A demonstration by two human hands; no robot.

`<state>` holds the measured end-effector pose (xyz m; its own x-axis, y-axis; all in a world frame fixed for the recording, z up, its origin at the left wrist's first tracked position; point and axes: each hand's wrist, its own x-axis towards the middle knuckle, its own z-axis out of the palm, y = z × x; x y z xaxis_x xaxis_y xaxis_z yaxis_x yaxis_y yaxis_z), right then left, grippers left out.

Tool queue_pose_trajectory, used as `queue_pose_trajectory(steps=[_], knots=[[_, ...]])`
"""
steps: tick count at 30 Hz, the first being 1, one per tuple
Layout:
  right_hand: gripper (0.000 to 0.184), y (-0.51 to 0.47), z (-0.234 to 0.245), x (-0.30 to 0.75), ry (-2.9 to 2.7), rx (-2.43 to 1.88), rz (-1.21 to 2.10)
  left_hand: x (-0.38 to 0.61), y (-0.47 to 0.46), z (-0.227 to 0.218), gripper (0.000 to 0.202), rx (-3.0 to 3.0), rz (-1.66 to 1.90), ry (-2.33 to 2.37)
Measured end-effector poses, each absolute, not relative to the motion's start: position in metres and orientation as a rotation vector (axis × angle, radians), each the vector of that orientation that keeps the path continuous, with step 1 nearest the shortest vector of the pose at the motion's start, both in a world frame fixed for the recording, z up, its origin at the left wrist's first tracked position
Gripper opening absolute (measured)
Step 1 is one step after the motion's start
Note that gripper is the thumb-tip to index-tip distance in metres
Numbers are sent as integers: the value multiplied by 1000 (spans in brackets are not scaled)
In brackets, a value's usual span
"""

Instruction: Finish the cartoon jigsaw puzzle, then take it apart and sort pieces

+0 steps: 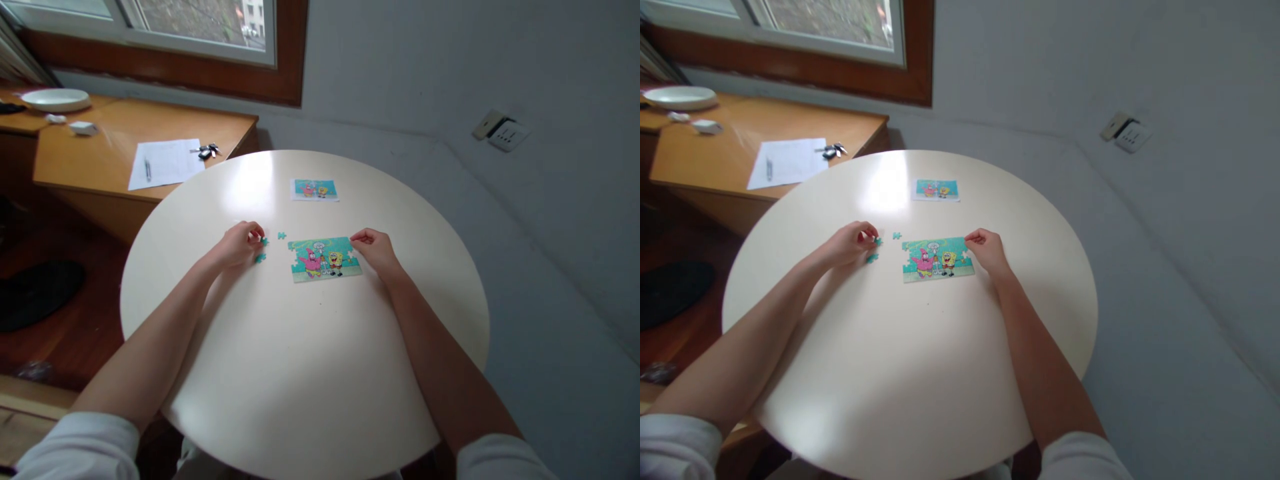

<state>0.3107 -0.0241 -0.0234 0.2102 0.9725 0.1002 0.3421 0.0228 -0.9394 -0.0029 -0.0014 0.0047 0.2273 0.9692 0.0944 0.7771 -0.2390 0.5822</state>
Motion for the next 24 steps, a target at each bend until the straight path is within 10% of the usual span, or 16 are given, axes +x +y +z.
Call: queue_pose_trajectory(steps=[24], knots=[[15, -26, -22, 310, -1316, -1493, 817, 9, -11, 12, 17, 1913, 841, 1312]])
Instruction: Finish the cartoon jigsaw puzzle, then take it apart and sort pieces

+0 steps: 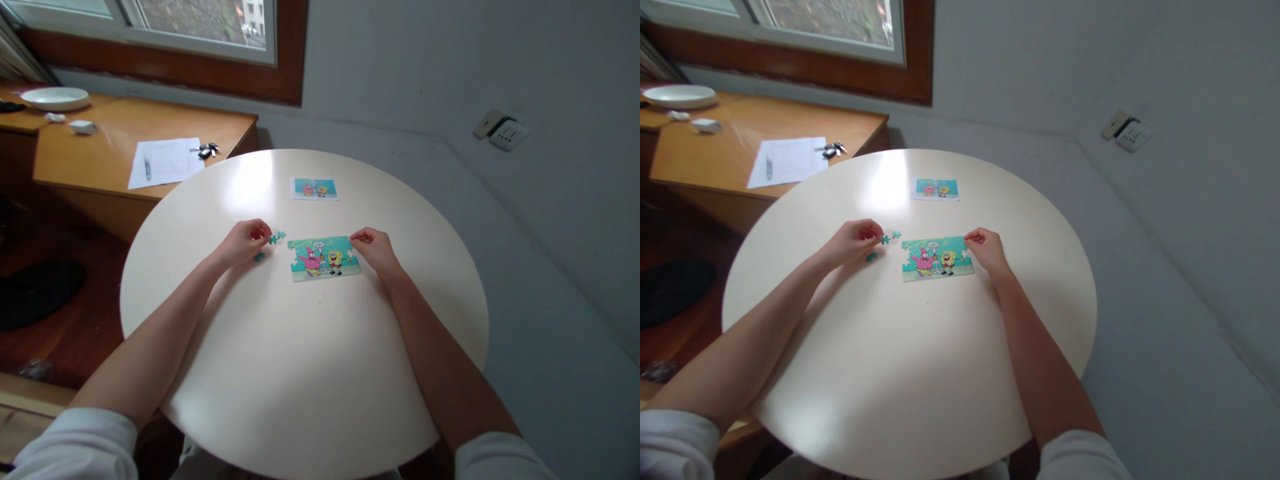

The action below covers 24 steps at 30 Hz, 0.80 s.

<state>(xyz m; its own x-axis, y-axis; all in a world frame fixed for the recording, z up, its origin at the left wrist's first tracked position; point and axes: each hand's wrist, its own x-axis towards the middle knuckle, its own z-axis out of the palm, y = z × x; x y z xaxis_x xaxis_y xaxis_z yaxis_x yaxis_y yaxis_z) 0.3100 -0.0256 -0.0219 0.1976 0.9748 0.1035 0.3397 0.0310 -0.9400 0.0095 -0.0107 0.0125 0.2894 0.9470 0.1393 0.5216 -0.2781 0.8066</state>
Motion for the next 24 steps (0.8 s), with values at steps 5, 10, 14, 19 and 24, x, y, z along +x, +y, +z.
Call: queue_pose_trajectory(steps=[5, 10, 14, 19, 24], knots=[[13, -25, -22, 310, -1308, -1495, 810, 13, -15, 17, 19, 1767, 865, 1180], [15, -25, -23, 310, -1323, -1504, 806, 15, -18, 21, 22, 1733, 841, 1137], [15, -25, -22, 309, -1316, -1503, 809, 17, -18, 20, 21, 1725, 843, 1119], [15, -26, -22, 309, -1313, -1503, 812, 18, -18, 17, 20, 1721, 819, 1126], [13, -26, -22, 308, -1296, -1498, 809, 24, -22, 14, 19, 1757, 757, 1118]])
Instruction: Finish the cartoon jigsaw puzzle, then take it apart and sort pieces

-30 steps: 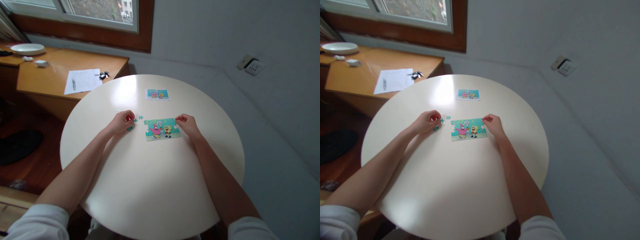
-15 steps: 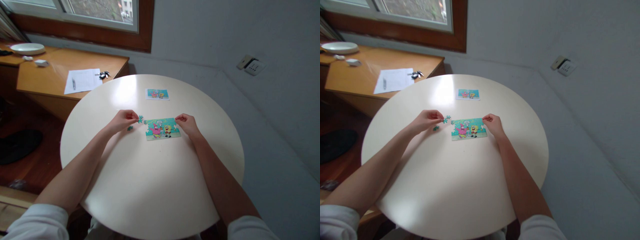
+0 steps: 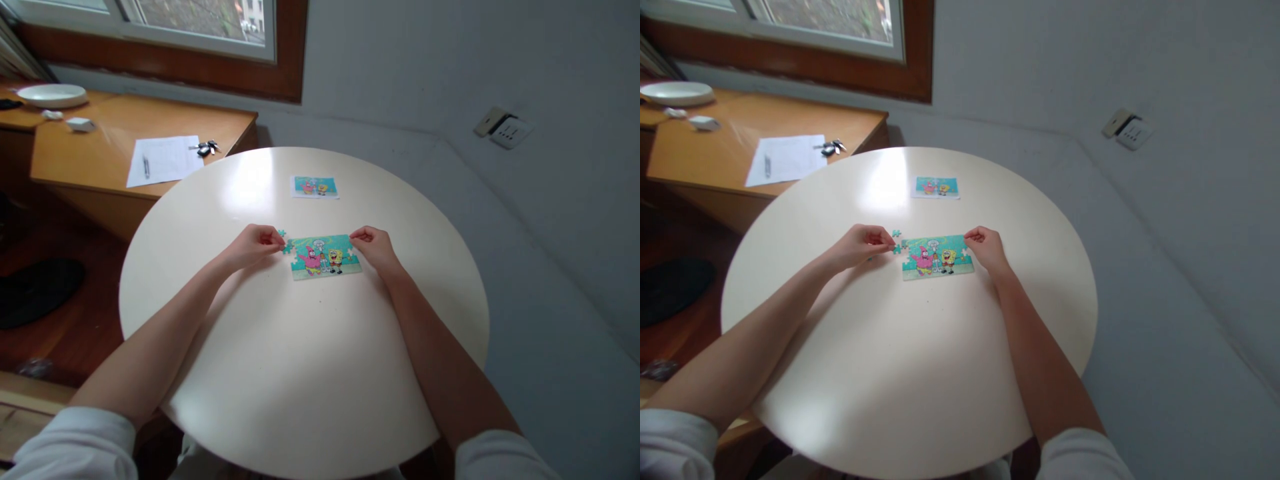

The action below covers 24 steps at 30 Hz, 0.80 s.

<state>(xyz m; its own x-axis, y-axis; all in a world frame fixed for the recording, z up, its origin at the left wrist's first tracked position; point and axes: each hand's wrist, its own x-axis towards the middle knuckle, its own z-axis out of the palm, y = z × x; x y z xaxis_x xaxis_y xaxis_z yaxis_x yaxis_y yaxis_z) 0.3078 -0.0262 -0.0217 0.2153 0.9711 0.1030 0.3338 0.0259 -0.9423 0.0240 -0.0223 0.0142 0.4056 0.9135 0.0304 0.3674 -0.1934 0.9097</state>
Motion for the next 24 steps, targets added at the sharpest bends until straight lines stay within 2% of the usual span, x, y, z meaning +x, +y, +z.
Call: queue_pose_trajectory(steps=[24], knots=[[9, -25, -23, 309, -1317, -1495, 802, 39, -30, 10, 16, 2018, 648, 1202]])
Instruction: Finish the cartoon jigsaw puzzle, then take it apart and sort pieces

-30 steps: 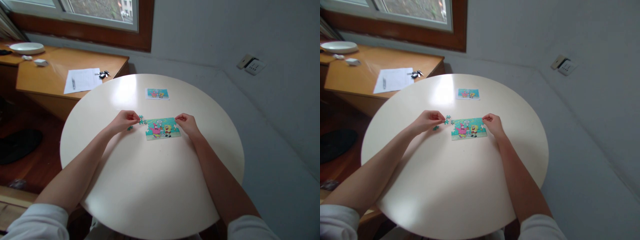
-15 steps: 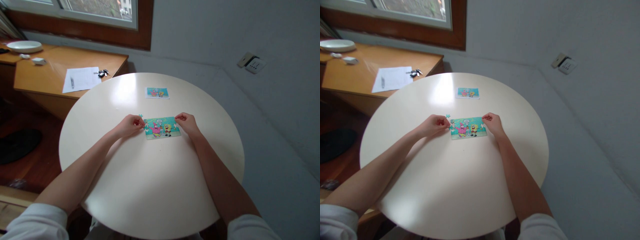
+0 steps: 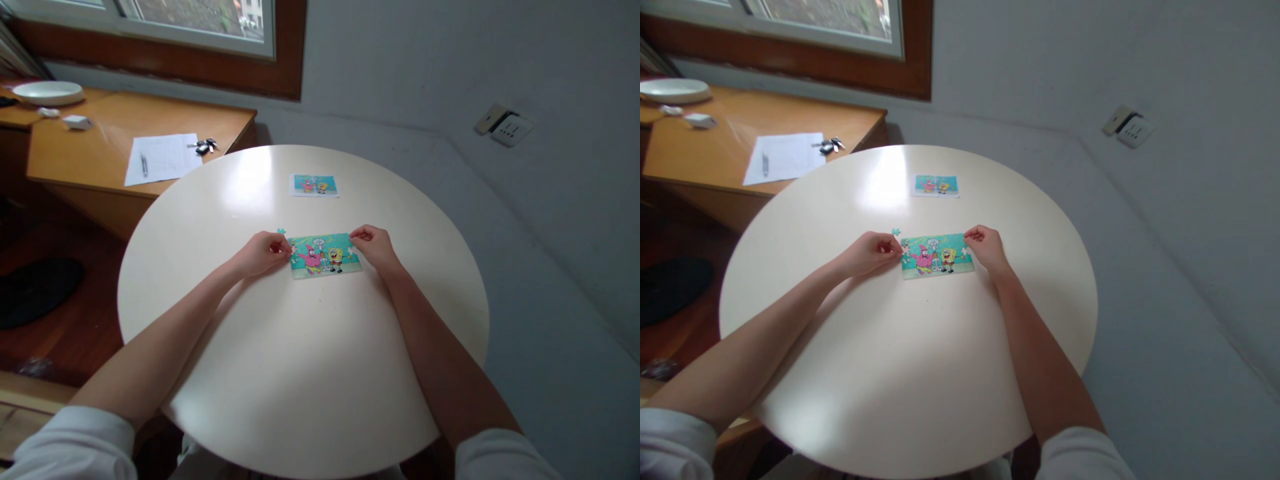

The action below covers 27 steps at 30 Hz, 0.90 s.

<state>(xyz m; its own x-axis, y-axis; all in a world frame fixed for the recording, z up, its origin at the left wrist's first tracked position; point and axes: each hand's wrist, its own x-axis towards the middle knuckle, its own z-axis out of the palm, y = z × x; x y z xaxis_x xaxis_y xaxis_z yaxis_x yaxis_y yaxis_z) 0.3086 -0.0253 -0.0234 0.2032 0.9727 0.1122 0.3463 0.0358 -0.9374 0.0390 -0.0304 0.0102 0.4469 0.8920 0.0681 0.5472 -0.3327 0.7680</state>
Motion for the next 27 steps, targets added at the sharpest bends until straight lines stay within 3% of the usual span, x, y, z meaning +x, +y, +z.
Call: queue_pose_trajectory(steps=[27], knots=[[10, -27, -19, 307, -1310, -1505, 817, 27, -24, 16, 24, 1979, 836, 1259]])
